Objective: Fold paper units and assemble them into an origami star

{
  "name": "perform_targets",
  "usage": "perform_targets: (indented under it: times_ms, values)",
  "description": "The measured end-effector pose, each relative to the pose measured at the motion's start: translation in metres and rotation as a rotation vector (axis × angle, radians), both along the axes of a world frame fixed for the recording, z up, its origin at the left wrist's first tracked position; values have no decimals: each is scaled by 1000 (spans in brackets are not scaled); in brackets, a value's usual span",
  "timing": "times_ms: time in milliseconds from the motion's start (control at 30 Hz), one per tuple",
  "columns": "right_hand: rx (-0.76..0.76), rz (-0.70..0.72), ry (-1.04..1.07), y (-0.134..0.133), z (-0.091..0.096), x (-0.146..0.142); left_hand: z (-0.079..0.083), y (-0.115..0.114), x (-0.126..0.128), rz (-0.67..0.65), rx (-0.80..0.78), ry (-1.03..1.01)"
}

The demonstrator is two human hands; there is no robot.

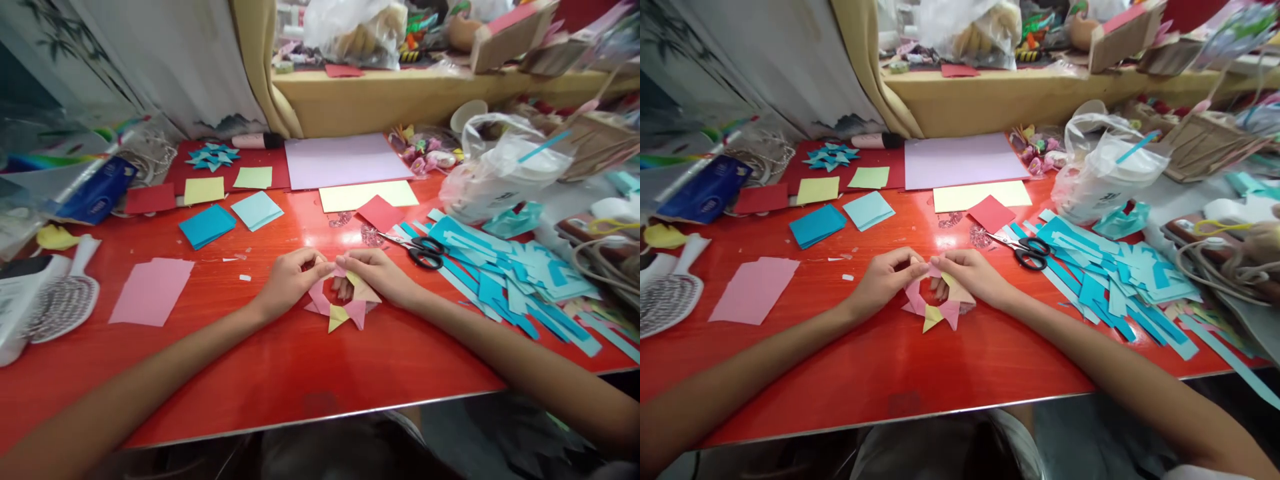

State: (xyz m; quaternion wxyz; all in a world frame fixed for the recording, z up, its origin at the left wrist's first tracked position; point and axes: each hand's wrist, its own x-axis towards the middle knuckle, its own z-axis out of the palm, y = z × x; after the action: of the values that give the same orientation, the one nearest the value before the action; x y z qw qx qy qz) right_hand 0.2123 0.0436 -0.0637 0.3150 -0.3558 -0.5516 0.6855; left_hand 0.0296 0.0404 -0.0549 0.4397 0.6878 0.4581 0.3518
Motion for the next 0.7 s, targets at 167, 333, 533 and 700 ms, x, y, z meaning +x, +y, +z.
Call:
perform_targets:
  times_ms: [167, 333, 533, 700]
  values:
    - [-14, -192, 258, 19, -5, 5, -10, 10, -8, 351, 55, -366]
    - [-19, -252, 257, 31, -6, 13, -14, 29, -19, 466, 4, -605]
    - [49, -153, 192, 25, -6, 11, 15, 77, -59, 613, 144, -660]
    - [99, -98, 91, 18, -3, 7, 45, 145, -121, 736, -1, -415]
